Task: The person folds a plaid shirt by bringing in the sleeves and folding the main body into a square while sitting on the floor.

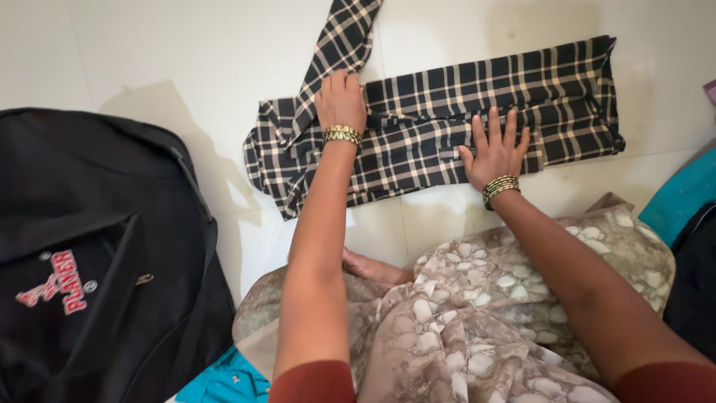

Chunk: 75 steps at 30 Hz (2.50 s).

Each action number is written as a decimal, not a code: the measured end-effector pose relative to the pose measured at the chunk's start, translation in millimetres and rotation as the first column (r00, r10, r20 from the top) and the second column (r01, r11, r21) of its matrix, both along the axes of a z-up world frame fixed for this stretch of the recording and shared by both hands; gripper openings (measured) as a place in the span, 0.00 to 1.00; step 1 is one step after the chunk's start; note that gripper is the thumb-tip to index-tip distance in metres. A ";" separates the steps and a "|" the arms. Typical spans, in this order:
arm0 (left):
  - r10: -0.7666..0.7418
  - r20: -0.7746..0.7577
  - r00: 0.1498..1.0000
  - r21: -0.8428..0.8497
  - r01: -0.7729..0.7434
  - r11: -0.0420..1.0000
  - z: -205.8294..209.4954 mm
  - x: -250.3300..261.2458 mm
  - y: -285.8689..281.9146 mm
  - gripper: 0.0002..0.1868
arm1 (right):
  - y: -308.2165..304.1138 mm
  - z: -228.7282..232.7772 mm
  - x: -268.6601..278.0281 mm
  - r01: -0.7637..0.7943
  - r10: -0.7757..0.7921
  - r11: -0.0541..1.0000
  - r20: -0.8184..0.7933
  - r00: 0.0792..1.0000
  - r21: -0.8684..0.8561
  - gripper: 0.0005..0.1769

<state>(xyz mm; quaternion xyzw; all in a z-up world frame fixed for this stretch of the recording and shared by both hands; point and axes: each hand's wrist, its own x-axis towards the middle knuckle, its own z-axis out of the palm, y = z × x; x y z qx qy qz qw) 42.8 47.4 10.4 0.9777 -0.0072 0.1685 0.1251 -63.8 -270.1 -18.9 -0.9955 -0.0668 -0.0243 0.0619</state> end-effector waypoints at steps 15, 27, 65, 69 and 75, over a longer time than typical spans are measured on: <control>0.160 0.112 0.981 -0.259 -0.127 0.958 51.3 69.7 16.0 0.05 | -0.1 -2.3 -1.7 0.009 -0.009 1.000 -0.004 1.000 0.005 0.37; -0.301 0.177 0.937 -0.234 0.337 0.912 133.0 -150.3 -50.8 0.01 | 26.3 2.6 -8.9 0.143 -0.091 0.866 -0.130 0.987 0.479 0.25; -0.656 -0.072 0.751 -0.659 0.458 0.597 120.3 -173.3 -41.7 0.13 | 56.9 227.3 -57.3 -0.413 0.357 0.832 0.212 0.910 0.370 0.28; -0.393 -0.045 0.918 -0.687 0.257 0.680 145.1 -162.3 -19.2 0.18 | 32.4 232.1 -62.4 0.032 0.163 0.711 -0.209 0.964 0.703 0.05; -0.040 0.061 0.997 -0.640 0.070 0.765 170.5 -173.6 68.3 0.18 | 5.6 308.9 -68.6 0.085 0.227 -0.147 -0.051 0.972 0.986 0.25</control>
